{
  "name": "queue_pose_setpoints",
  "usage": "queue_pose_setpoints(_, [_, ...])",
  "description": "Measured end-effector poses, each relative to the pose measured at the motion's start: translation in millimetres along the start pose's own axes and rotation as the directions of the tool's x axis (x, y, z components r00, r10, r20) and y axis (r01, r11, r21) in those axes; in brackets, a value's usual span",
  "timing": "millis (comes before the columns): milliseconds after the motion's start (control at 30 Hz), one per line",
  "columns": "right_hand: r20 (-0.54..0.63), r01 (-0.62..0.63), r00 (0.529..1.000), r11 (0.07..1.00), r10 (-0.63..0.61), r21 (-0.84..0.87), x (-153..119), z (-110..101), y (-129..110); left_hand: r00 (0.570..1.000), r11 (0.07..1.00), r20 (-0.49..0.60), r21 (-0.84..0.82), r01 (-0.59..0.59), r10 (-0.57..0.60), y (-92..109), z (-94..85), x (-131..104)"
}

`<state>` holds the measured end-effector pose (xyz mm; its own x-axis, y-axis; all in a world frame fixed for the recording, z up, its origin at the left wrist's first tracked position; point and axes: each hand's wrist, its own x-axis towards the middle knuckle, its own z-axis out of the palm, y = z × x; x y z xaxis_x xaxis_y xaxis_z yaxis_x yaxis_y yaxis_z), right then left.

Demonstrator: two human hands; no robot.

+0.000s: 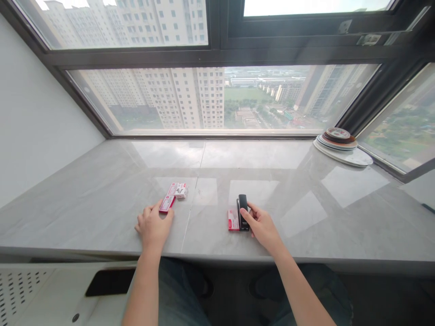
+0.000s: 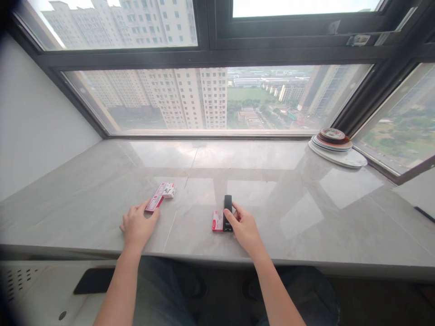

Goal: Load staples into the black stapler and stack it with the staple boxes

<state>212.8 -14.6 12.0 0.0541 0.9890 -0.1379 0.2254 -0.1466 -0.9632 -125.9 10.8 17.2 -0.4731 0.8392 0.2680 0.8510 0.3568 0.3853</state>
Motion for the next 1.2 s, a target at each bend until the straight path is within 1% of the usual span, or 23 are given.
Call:
queue_pose_setpoints(67, [0.003,-0.002,1.0,1.0,0.002,0.01,0,0,0,0.984,0.992,0.137,0.032,-0.121,0.116,-9,-2.6,2])
queue_pose_setpoints(100, [0.006,-0.001,1.0,1.0,0.001,0.013,1,0,1,0.962,0.982,0.207,0.022,-0.187,0.179,-10,-4.6,0])
queue_pose_setpoints(133, [0.007,0.0,1.0,1.0,0.0,0.014,1,0,1,0.929,0.968,0.279,-0.008,-0.249,0.242,-9,-7.1,-2])
queue_pose_setpoints(200, [0.012,-0.002,1.0,1.0,0.002,0.016,1,0,2,0.842,0.933,0.402,-0.124,-0.339,0.36,-2,-12.5,-8])
queue_pose_setpoints(267, [0.014,-0.001,1.0,1.0,0.001,0.021,1,0,2,0.757,0.893,0.474,-0.265,-0.364,0.45,8,-17.0,-14])
queue_pose_setpoints(300, [0.015,0.002,1.0,1.0,-0.002,0.022,1,0,2,0.731,0.876,0.486,-0.321,-0.36,0.478,15,-18.4,-16])
queue_pose_setpoints(333, [0.015,0.006,1.0,1.0,-0.007,0.023,0,0,2,0.716,0.862,0.487,-0.365,-0.353,0.5,23,-19.2,-18])
queue_pose_setpoints(400, [0.008,0.017,1.0,1.0,-0.017,0.023,0,0,2,0.703,0.828,0.461,-0.436,-0.353,0.542,42,-19.3,-24])
queue_pose_setpoints(467, [0.001,0.022,1.0,1.0,-0.022,0.021,-1,0,2,0.685,0.772,0.405,-0.509,-0.382,0.606,66,-17.6,-31])
queue_pose_setpoints(500, [0.001,0.024,1.0,1.0,-0.024,0.02,-1,0,2,0.667,0.733,0.372,-0.545,-0.406,0.646,78,-16.3,-35])
queue_pose_setpoints(567, [0.008,0.032,0.999,0.999,-0.032,0.016,-1,0,1,0.61,0.655,0.319,-0.595,-0.466,0.725,101,-12.6,-44])
queue_pose_setpoints(633, [0.023,0.045,0.999,0.999,-0.045,0.011,-1,-1,-1,0.543,0.595,0.301,-0.613,-0.519,0.784,118,-7.5,-52])
queue_pose_setpoints(700, [0.042,0.052,0.998,0.999,-0.052,0.01,-2,-2,-2,0.498,0.569,0.307,-0.615,-0.546,0.811,128,-1.5,-57])
queue_pose_setpoints(800, [0.058,0.049,0.997,0.999,-0.049,0.009,-2,-2,-3,0.485,0.556,0.305,-0.627,-0.546,0.82,132,5.6,-62])
queue_pose_setpoints(867, [0.054,0.042,0.998,0.999,-0.043,0.011,-2,-2,-2,0.474,0.541,0.299,-0.646,-0.538,0.828,131,6.5,-61])
queue_pose_setpoints(900, [0.05,0.038,0.998,0.999,-0.039,0.013,-2,-2,-2,0.472,0.535,0.295,-0.656,-0.532,0.831,129,5.3,-58])
queue_pose_setpoints(933, [0.044,0.034,0.998,0.999,-0.035,0.016,-2,-2,-1,0.49,0.54,0.285,-0.659,-0.524,0.824,126,3.3,-52])
queue_pose_setpoints(967, [0.038,0.03,0.999,0.999,-0.031,0.019,-2,-1,0,0.533,0.557,0.266,-0.654,-0.512,0.803,121,0.6,-44])
queue_pose_setpoints(1000, [0.031,0.027,0.999,0.999,-0.027,0.022,-2,-1,1,0.594,0.585,0.24,-0.641,-0.497,0.768,115,-2.4,-33])
queue_pose_setpoints(1067, [0.021,0.022,1.0,0.999,-0.023,0.023,-2,-1,2,0.747,0.667,0.161,-0.594,-0.449,0.645,96,-6.9,0])
queue_pose_setpoints(1133, [0.016,0.019,1.0,1.0,-0.019,0.024,-2,-1,3,0.838,0.739,0.105,-0.539,-0.405,0.536,70,-6.7,38])
queue_pose_setpoints(1167, [0.015,0.018,1.0,1.0,-0.018,0.026,-2,-1,3,0.883,0.803,0.069,-0.453,-0.387,0.465,56,-4.4,57])
queue_pose_setpoints(1200, [0.015,0.016,1.0,0.999,-0.017,0.028,-2,-1,2,0.904,0.852,0.066,-0.368,-0.372,0.423,42,-0.8,74])
